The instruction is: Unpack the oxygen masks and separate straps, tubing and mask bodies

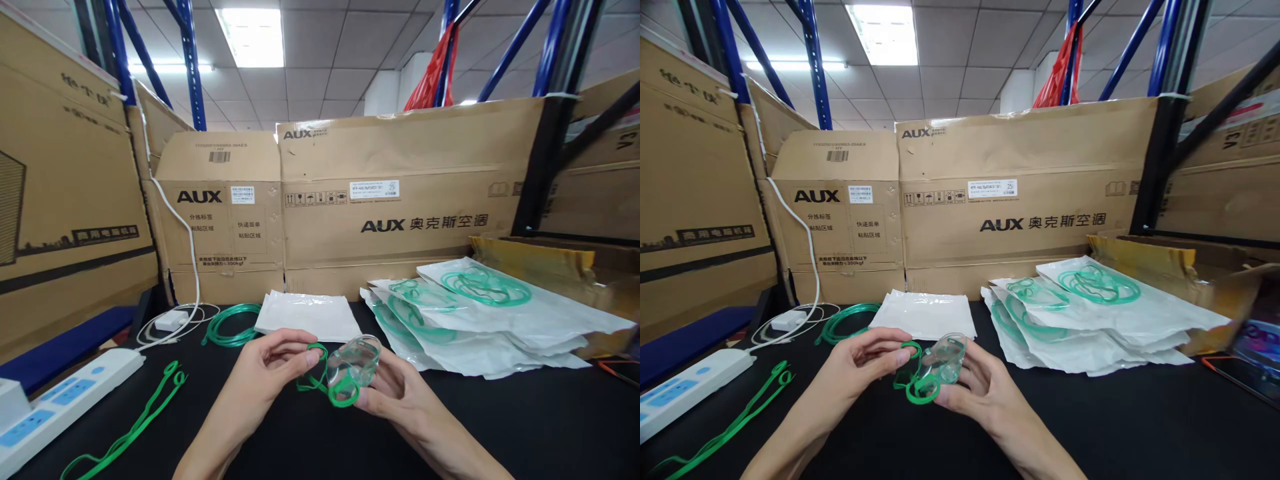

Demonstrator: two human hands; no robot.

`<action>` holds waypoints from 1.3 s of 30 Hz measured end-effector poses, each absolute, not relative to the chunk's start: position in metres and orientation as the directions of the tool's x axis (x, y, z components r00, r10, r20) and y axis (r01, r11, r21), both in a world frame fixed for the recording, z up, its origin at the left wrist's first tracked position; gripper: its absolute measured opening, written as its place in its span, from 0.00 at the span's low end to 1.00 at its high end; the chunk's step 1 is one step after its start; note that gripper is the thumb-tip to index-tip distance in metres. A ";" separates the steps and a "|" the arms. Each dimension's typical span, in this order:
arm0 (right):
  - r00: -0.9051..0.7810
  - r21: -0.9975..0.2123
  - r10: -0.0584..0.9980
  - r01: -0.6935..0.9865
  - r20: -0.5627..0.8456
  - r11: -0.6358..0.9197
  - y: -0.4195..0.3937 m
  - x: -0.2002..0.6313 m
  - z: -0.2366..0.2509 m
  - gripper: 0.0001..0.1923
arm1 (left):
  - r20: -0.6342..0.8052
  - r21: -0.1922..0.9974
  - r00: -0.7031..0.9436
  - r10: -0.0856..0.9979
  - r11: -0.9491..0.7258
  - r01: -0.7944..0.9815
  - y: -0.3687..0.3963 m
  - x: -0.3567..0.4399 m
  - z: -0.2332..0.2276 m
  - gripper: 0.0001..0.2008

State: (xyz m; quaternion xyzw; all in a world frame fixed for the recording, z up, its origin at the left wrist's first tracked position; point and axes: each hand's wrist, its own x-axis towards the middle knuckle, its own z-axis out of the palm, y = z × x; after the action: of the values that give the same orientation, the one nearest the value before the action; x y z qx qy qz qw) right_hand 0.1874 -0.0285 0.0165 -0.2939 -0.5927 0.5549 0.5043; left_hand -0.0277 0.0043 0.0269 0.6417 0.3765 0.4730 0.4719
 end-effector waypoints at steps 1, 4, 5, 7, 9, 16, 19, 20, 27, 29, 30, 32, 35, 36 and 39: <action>-0.317 -0.953 0.907 -0.215 0.276 0.215 -0.029 0.187 0.016 0.29 | 0.257 0.962 0.286 0.923 -0.272 0.014 0.004 -0.028 0.027 0.19; -0.315 -0.944 0.901 -0.236 0.297 0.229 -0.029 0.187 0.014 0.29 | 0.279 0.956 0.335 0.900 -0.292 -0.012 0.001 -0.026 0.028 0.17; -0.315 -0.942 0.899 -0.242 0.303 0.232 -0.030 0.187 0.014 0.29 | 0.286 0.953 0.344 0.894 -0.302 -0.007 0.000 -0.026 0.028 0.16; -0.317 -0.939 0.897 -0.253 0.307 0.232 -0.030 0.187 0.013 0.28 | 0.302 0.946 0.344 0.889 -0.325 0.010 -0.002 -0.024 0.028 0.15; -0.327 -0.940 0.895 -0.259 0.303 0.224 -0.030 0.188 0.012 0.28 | 0.315 0.938 0.337 0.887 -0.346 0.035 -0.003 -0.023 0.028 0.12; -0.370 -0.936 0.870 -0.256 0.325 0.241 -0.025 0.192 0.010 0.25 | 0.337 0.907 0.372 0.865 -0.404 0.118 -0.007 -0.024 0.032 0.09; -0.386 -0.931 0.859 -0.273 0.337 0.243 -0.025 0.190 0.009 0.24 | 0.323 0.916 0.362 0.874 -0.385 0.112 -0.007 -0.024 0.032 0.09; -0.400 -0.931 0.852 -0.278 0.338 0.239 -0.025 0.189 0.009 0.25 | 0.322 0.918 0.360 0.876 -0.382 0.109 -0.007 -0.024 0.032 0.09; -0.433 -0.938 0.841 -0.267 0.323 0.223 -0.025 0.188 0.005 0.23 | 0.365 0.891 0.263 0.893 -0.416 0.179 -0.001 -0.026 0.025 0.11; -0.443 -0.940 0.838 -0.265 0.318 0.216 -0.024 0.188 0.004 0.21 | 0.358 0.890 0.243 0.902 -0.408 0.205 -0.001 -0.027 0.025 0.09; -0.445 -0.941 0.839 -0.263 0.313 0.212 -0.024 0.188 0.004 0.21 | 0.357 0.891 0.241 0.903 -0.406 0.203 -0.001 -0.027 0.025 0.09; -0.441 -0.942 0.842 -0.261 0.311 0.211 -0.024 0.187 0.005 0.21 | 0.368 0.890 0.245 0.897 -0.416 0.188 -0.001 -0.027 0.025 0.07; -0.424 -0.940 0.849 -0.261 0.315 0.219 -0.024 0.186 0.006 0.21 | 0.399 0.875 0.260 0.879 -0.450 0.179 -0.001 -0.027 0.024 0.06; -0.414 -0.939 0.853 -0.262 0.319 0.224 -0.024 0.185 0.006 0.20 | 0.415 0.865 0.252 0.874 -0.465 0.190 -0.001 -0.026 0.024 0.06; -0.375 -0.933 0.866 -0.268 0.331 0.240 -0.022 0.185 0.005 0.21 | 0.487 0.815 0.192 0.852 -0.523 0.250 -0.003 -0.024 0.023 0.06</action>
State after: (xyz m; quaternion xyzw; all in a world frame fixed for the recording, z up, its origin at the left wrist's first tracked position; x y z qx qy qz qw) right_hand 0.1848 -0.0221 0.0050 -0.2462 -0.6068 0.5650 0.5020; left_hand -0.0236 -0.0028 0.0225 0.7120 0.3868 0.5043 0.2985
